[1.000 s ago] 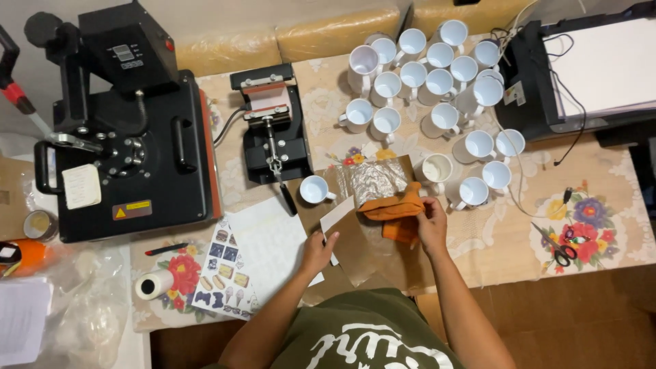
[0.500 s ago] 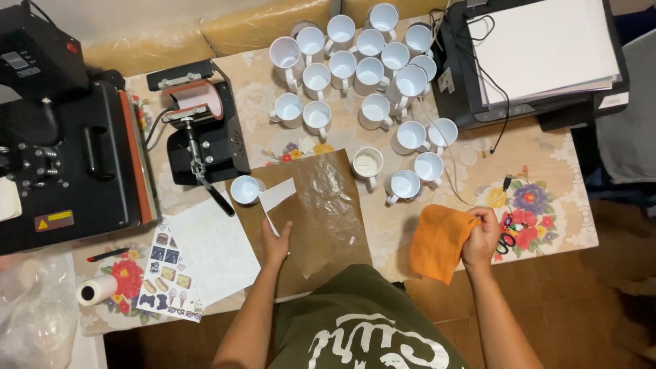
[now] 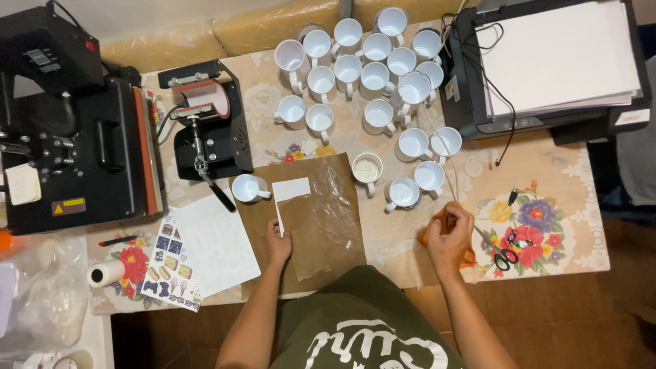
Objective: Preparing ceramic mugs by aligning printed designs and securing them with tape, then using a heat press to transfer the images.
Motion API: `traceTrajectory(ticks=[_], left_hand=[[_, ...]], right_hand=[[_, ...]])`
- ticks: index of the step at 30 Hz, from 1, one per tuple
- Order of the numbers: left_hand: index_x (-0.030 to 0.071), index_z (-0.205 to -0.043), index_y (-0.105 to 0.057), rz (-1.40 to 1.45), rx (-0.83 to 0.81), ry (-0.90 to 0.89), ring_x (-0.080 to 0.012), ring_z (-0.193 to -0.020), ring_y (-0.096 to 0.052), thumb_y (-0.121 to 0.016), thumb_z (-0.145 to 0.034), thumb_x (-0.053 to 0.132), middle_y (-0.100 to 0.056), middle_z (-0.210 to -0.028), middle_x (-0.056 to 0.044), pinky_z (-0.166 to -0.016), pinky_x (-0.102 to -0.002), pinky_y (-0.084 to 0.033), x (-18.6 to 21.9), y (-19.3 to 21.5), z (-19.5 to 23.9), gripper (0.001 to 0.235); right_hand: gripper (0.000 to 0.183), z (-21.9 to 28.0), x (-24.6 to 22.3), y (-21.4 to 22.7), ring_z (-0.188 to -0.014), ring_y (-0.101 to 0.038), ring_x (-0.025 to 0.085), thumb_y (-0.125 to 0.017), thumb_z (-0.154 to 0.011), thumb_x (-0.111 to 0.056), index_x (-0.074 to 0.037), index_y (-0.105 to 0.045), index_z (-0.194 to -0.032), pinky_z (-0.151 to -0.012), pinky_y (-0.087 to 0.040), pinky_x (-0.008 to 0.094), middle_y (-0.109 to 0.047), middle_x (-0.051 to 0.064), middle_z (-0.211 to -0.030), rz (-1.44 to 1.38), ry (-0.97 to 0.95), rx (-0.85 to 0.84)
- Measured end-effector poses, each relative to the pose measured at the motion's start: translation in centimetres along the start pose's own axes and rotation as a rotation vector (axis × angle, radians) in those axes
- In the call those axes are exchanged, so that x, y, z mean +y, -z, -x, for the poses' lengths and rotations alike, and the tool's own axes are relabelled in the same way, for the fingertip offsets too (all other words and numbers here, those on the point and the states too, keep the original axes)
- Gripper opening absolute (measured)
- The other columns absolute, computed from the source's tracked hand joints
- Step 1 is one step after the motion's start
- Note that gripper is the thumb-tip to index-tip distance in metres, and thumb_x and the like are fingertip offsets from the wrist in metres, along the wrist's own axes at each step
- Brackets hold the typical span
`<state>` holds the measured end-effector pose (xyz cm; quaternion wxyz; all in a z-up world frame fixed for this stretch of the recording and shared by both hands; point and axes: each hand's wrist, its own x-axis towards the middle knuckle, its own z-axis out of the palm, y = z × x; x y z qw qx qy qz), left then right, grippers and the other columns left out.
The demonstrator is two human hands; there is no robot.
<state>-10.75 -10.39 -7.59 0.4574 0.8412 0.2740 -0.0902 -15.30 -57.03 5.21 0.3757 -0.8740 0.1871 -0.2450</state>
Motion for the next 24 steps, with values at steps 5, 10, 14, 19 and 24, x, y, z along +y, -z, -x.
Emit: traceTrajectory(ticks=[5, 10, 14, 19, 24], left_hand=[[0.007, -0.148, -0.065, 0.023, 0.046, 0.024, -0.0311, -0.103, -0.082, -0.073, -0.097, -0.002, -0.083, -0.111, -0.018, -0.092, -0.045, -0.063, -0.4, 0.1, 0.4, 0.053], [0.010, -0.163, -0.053, -0.219, 0.164, 0.100, -0.0356, -0.141, -0.065, -0.082, -0.093, 0.015, -0.068, -0.145, -0.013, -0.117, -0.049, -0.054, 5.7, 1.4, 3.2, 0.076], [0.007, -0.146, -0.066, -0.390, 0.039, -0.470, -0.0480, -0.130, -0.068, -0.077, -0.089, 0.008, -0.068, -0.132, -0.021, -0.114, -0.059, -0.051, 10.0, -1.4, 6.3, 0.058], [0.002, -0.151, -0.066, -0.356, -0.302, -0.889, -0.0465, -0.134, -0.069, -0.084, -0.091, 0.022, -0.071, -0.142, -0.024, -0.117, -0.055, -0.053, 13.5, -10.8, 7.9, 0.066], [-0.002, -0.151, -0.063, -0.337, -0.462, -0.742, -0.0445, -0.132, -0.070, -0.080, -0.102, 0.036, -0.067, -0.139, -0.023, -0.114, -0.053, -0.056, 17.3, -17.2, 8.8, 0.065]], right_hand=[[0.069, -2.8, -2.6, -2.2, -0.122, -0.067, 0.041, -0.091, -0.078, -0.022, -0.006, -0.065, -0.139, -0.101, -0.057, 0.059, -0.067, 0.016, -0.126, 0.159, -0.230, -0.295], [0.096, -1.1, -2.3, -6.0, -0.140, -0.064, 0.032, -0.103, -0.069, -0.042, -0.012, -0.060, -0.150, -0.112, -0.057, 0.054, -0.064, 0.010, -0.141, 0.292, -0.346, -0.389], [0.100, 0.1, -2.6, -7.6, -0.142, -0.061, 0.046, -0.105, -0.070, -0.032, -0.003, -0.056, -0.152, -0.120, -0.051, 0.057, -0.062, 0.024, -0.145, 0.133, -0.379, -0.328], [0.104, -0.2, -3.0, -7.7, -0.146, -0.060, 0.050, -0.103, -0.073, -0.021, -0.001, -0.049, -0.159, -0.125, -0.049, 0.060, -0.059, 0.027, -0.152, 0.047, -0.462, -0.364], [0.109, -0.3, -1.4, -7.6, -0.151, -0.058, 0.047, -0.101, -0.072, -0.013, -0.005, -0.046, -0.166, -0.127, -0.049, 0.056, -0.059, 0.025, -0.155, -0.019, -0.378, -0.417]])
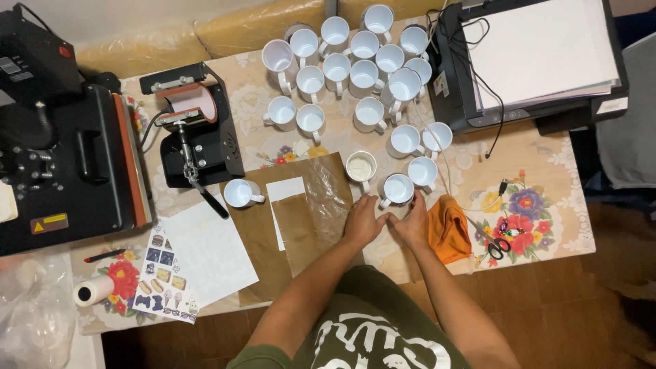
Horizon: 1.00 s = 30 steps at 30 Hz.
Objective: Preparing ceramic mugs by aligning printed designs and securing them with tape, then using a heat press to transfer the images.
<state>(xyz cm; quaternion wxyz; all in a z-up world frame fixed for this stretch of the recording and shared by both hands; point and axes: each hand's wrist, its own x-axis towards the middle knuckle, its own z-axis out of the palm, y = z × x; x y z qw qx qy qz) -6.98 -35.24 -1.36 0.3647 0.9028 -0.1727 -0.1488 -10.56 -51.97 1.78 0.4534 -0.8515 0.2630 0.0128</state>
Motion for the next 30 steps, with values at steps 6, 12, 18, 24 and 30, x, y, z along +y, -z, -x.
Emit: traceTrajectory(ticks=[6, 12, 18, 24, 30], left_hand=[[0.001, -0.127, -0.077, 0.087, -0.054, 0.077, -0.0464, -0.136, -0.069, -0.074, -0.108, 0.023, -0.062, -0.151, -0.024, -0.113, -0.052, -0.059, 1.9, -0.7, -1.7, 0.029], [0.009, -0.116, -0.080, 0.214, -0.006, 0.209, -0.0428, -0.125, -0.076, -0.074, -0.110, 0.043, -0.072, -0.136, -0.017, -0.102, -0.047, -0.065, 4.7, 3.5, 0.5, 0.036], [0.015, -0.113, -0.079, 0.393, 0.008, 0.417, -0.0309, -0.111, -0.084, -0.077, -0.105, 0.059, -0.083, -0.113, -0.015, -0.092, -0.038, -0.067, 9.7, 15.0, 2.1, 0.044], [-0.006, -0.163, -0.044, 0.582, 0.250, 0.178, -0.0464, -0.152, -0.056, -0.104, -0.074, 0.056, -0.056, -0.153, -0.032, -0.128, -0.053, -0.052, 12.1, 25.7, 5.2, 0.124], [-0.007, -0.178, -0.016, 0.718, 0.108, 0.132, -0.0594, -0.165, -0.032, -0.098, -0.077, 0.055, -0.033, -0.173, -0.045, -0.136, -0.067, -0.035, 15.2, 31.0, 8.0, 0.144]], right_hand=[[0.112, -0.2, -0.8, 1.8, -0.152, -0.059, 0.040, -0.100, -0.072, -0.018, -0.015, -0.046, -0.170, -0.131, -0.049, 0.052, -0.057, 0.016, -0.159, 0.072, -0.003, -0.097], [0.102, 0.3, 0.4, 2.2, -0.144, -0.065, 0.039, -0.103, -0.069, -0.021, -0.009, -0.055, -0.157, -0.126, -0.053, 0.049, -0.059, 0.016, -0.151, -0.045, 0.144, -0.041], [0.110, 2.1, -8.2, 5.0, -0.142, -0.069, 0.036, -0.111, -0.065, -0.023, -0.009, -0.049, -0.155, -0.124, -0.052, 0.049, -0.071, 0.018, -0.144, -0.300, 0.141, -0.133], [0.091, 1.3, -15.7, 5.1, -0.107, -0.078, 0.020, -0.098, -0.084, -0.017, -0.010, -0.046, -0.157, -0.092, -0.068, 0.032, -0.075, 0.012, -0.125, -0.712, 0.145, -0.336], [0.080, 4.7, -21.4, 3.3, -0.093, -0.078, 0.018, -0.094, -0.088, -0.021, -0.006, -0.052, -0.155, -0.078, -0.069, 0.032, -0.078, 0.014, -0.114, -0.724, 0.111, -0.450]])
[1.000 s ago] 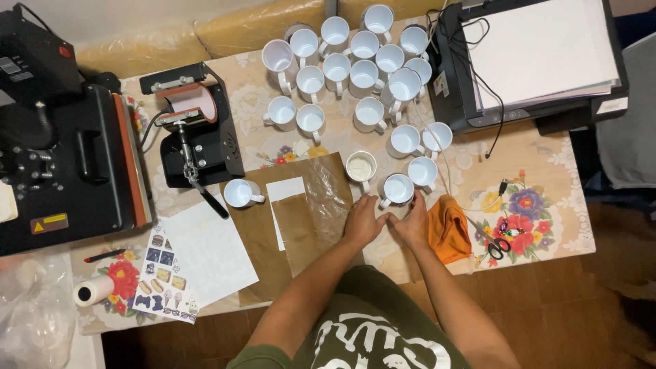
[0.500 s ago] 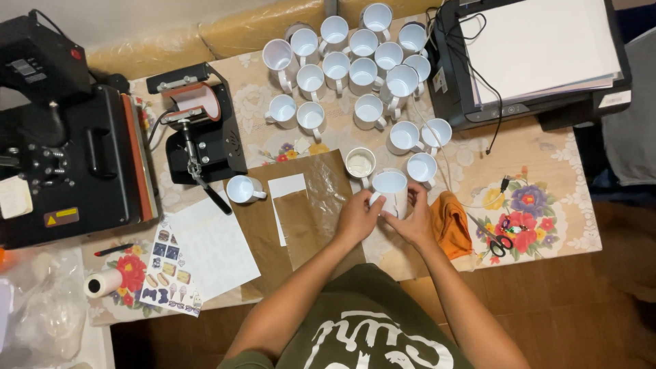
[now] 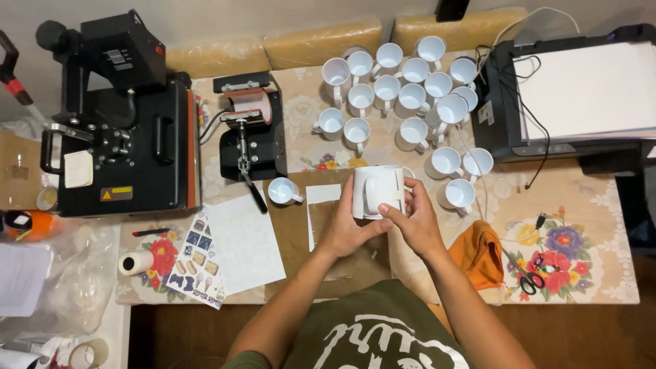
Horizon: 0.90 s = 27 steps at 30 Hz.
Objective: Preparing ceramic mugs by aligning printed designs and securing them with tape, then using a heat press to transfer the images.
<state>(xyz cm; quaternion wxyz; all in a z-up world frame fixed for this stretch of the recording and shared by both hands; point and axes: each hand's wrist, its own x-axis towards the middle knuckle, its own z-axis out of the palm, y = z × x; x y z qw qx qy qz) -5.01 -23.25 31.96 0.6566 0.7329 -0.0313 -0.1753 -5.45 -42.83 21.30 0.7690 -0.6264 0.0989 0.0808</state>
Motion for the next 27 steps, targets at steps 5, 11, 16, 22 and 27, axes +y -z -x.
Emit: traceTrajectory(ticks=[5, 11, 16, 22, 27], left_hand=[[-0.001, -0.180, -0.018, 0.111, 0.109, 0.069, -0.0526, -0.168, -0.032, -0.087, -0.094, 0.051, -0.033, -0.178, -0.040, -0.136, -0.063, -0.034, 0.5, 0.2, 0.5, 0.123], [0.000, -0.179, -0.028, 0.209, 0.154, 0.068, -0.0522, -0.165, -0.038, -0.089, -0.093, 0.052, -0.041, -0.173, -0.037, -0.133, -0.063, -0.036, -3.2, 0.8, 0.4, 0.117], [-0.002, -0.177, -0.031, 0.168, 0.181, 0.069, -0.0560, -0.162, -0.042, -0.092, -0.088, 0.055, -0.045, -0.169, -0.039, -0.132, -0.065, -0.037, -3.5, 1.0, 0.5, 0.122], [-0.003, -0.172, -0.040, 0.120, 0.262, 0.038, -0.0586, -0.157, -0.048, -0.094, -0.084, 0.055, -0.054, -0.161, -0.039, -0.128, -0.066, -0.039, -4.9, 1.0, 0.6, 0.119], [-0.004, -0.168, -0.046, 0.066, 0.330, 0.002, -0.0596, -0.151, -0.054, -0.094, -0.084, 0.055, -0.060, -0.155, -0.040, -0.124, -0.066, -0.044, -5.9, 0.9, 0.9, 0.113]], right_hand=[[0.066, 0.7, -1.4, -1.9, -0.106, -0.079, 0.025, -0.094, -0.093, -0.024, -0.004, -0.067, -0.149, -0.093, -0.068, 0.039, -0.079, 0.019, -0.126, 0.249, 0.069, 0.050], [0.070, 3.0, -7.8, -4.0, -0.116, -0.080, 0.043, -0.093, -0.087, -0.009, 0.002, -0.065, -0.151, -0.094, -0.071, 0.048, -0.065, 0.027, -0.145, 0.607, 0.359, 0.058], [0.040, 3.2, -9.7, -4.8, -0.100, -0.084, 0.039, -0.081, -0.092, -0.010, -0.007, -0.078, -0.132, -0.081, -0.073, 0.050, -0.063, 0.025, -0.150, 0.960, 0.502, -0.039], [0.032, 2.8, -8.8, -5.3, -0.086, -0.086, 0.034, -0.076, -0.092, -0.007, -0.011, -0.077, -0.124, -0.071, -0.072, 0.047, -0.066, 0.021, -0.147, 1.063, 0.556, -0.038], [0.027, 2.6, -8.3, -5.3, -0.083, -0.086, 0.034, -0.073, -0.089, -0.003, -0.010, -0.076, -0.115, -0.071, -0.070, 0.045, -0.070, 0.019, -0.142, 1.076, 0.576, -0.029]])
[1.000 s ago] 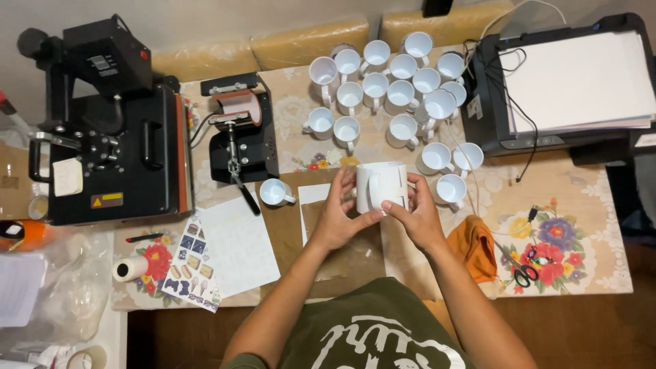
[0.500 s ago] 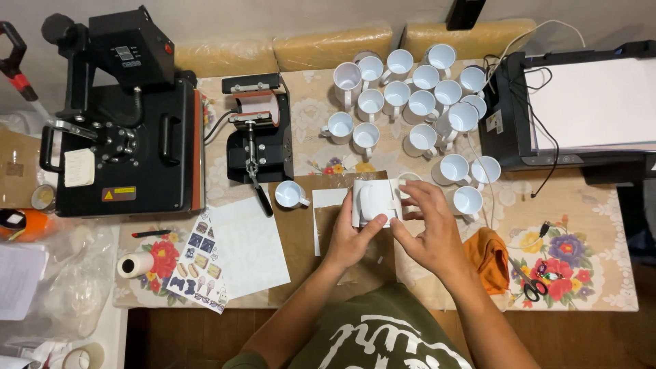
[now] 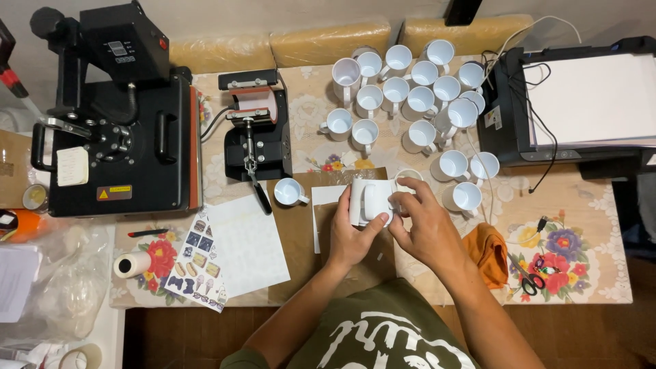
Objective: Preparing ceramic mugs by aligning printed designs and securing them with tape, then using a heat press to transfer the images.
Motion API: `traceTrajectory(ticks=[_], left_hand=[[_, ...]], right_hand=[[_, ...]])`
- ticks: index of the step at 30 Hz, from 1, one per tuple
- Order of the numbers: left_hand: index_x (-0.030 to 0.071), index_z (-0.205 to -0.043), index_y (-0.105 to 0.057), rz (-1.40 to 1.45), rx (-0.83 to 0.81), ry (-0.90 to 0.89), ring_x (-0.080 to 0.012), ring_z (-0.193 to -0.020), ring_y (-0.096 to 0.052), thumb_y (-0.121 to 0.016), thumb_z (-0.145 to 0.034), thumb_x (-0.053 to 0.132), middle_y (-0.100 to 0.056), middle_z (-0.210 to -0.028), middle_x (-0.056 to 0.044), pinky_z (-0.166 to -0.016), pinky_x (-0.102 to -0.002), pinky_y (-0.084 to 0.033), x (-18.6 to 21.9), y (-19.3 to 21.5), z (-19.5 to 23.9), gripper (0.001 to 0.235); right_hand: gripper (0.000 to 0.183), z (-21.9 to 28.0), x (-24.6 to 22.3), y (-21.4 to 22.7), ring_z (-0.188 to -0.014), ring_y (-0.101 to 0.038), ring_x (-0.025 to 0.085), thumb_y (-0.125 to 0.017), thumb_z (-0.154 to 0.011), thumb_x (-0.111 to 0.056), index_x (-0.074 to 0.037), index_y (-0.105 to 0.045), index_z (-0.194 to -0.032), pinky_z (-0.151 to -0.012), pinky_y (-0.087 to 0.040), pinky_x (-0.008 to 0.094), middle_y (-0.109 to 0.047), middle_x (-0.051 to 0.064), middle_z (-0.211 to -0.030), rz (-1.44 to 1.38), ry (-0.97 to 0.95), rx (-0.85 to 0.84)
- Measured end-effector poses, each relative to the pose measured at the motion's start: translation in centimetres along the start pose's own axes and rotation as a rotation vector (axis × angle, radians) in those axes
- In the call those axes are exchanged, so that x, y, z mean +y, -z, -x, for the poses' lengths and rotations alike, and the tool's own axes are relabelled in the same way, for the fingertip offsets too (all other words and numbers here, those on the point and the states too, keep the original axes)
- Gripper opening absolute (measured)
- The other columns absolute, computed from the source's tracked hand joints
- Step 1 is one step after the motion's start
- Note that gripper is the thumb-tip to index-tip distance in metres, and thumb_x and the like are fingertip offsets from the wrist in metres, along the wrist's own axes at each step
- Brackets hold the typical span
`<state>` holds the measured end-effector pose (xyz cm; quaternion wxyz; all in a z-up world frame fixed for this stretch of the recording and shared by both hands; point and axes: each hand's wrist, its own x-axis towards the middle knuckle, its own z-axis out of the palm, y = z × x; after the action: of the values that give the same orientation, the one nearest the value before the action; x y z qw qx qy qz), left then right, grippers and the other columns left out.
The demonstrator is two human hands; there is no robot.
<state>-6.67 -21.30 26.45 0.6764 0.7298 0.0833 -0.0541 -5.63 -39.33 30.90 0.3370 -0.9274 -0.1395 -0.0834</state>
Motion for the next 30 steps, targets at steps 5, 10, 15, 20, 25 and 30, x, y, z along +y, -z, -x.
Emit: traceTrajectory(ticks=[5, 10, 15, 20, 25, 30], left_hand=[[-0.004, -0.166, -0.048, 0.007, 0.023, -0.014, -0.0596, -0.149, -0.056, -0.091, -0.086, 0.055, -0.062, -0.153, -0.040, -0.121, -0.066, -0.045, -1.0, -0.1, 0.0, 0.109], [-0.004, -0.166, -0.049, 0.042, 0.030, -0.030, -0.0583, -0.149, -0.057, -0.090, -0.088, 0.054, -0.063, -0.151, -0.038, -0.119, -0.065, -0.046, -2.0, -0.4, -0.1, 0.105], [-0.001, -0.165, -0.051, 0.154, 0.024, -0.042, -0.0515, -0.151, -0.056, -0.088, -0.091, 0.052, -0.063, -0.152, -0.033, -0.122, -0.064, -0.045, -3.3, -0.8, -0.4, 0.098], [0.004, -0.169, -0.048, 0.409, -0.004, 0.037, -0.0419, -0.146, -0.057, -0.085, -0.099, 0.040, -0.059, -0.157, -0.026, -0.117, -0.060, -0.053, -7.5, -2.4, -1.2, 0.087], [0.006, -0.174, -0.044, 0.643, 0.004, 0.180, -0.0340, -0.141, -0.059, -0.066, -0.114, 0.041, -0.056, -0.161, -0.022, -0.113, -0.055, -0.061, -7.2, -3.1, -1.0, 0.073], [-0.007, -0.172, -0.042, 0.448, 0.094, 0.104, -0.0501, -0.164, -0.037, -0.043, -0.124, 0.044, -0.040, -0.175, -0.036, -0.135, -0.064, -0.032, -3.5, -3.3, -0.7, 0.070]], right_hand=[[0.028, 0.2, 0.3, -0.4, -0.081, -0.085, 0.032, -0.071, -0.089, 0.000, -0.010, -0.076, -0.114, -0.069, -0.070, 0.042, -0.073, 0.015, -0.137, 0.031, 0.022, 0.048], [0.025, 0.1, -0.2, -0.4, -0.077, -0.084, 0.026, -0.073, -0.091, 0.000, -0.011, -0.078, -0.113, -0.068, -0.069, 0.034, -0.075, 0.011, -0.132, 0.020, 0.026, 0.126], [0.051, 1.2, 0.6, -0.7, -0.090, -0.081, 0.037, -0.084, -0.089, 0.008, 0.006, -0.072, -0.139, -0.077, -0.071, 0.044, -0.075, 0.023, -0.112, -0.302, -0.203, 0.264], [0.048, 1.8, 0.3, -0.2, -0.086, -0.075, 0.029, -0.084, -0.094, 0.006, 0.002, -0.073, -0.140, -0.078, -0.069, 0.039, -0.075, 0.019, -0.103, -0.327, -0.303, 0.356], [0.043, 1.8, -0.1, 0.2, -0.086, -0.073, 0.024, -0.085, -0.094, 0.005, -0.002, -0.074, -0.135, -0.078, -0.069, 0.036, -0.076, 0.015, -0.100, -0.341, -0.298, 0.429], [0.042, 2.0, 0.6, -0.2, -0.084, -0.072, 0.024, -0.086, -0.095, 0.006, -0.003, -0.075, -0.134, -0.077, -0.067, 0.037, -0.076, 0.015, -0.097, -0.323, -0.291, 0.454]])
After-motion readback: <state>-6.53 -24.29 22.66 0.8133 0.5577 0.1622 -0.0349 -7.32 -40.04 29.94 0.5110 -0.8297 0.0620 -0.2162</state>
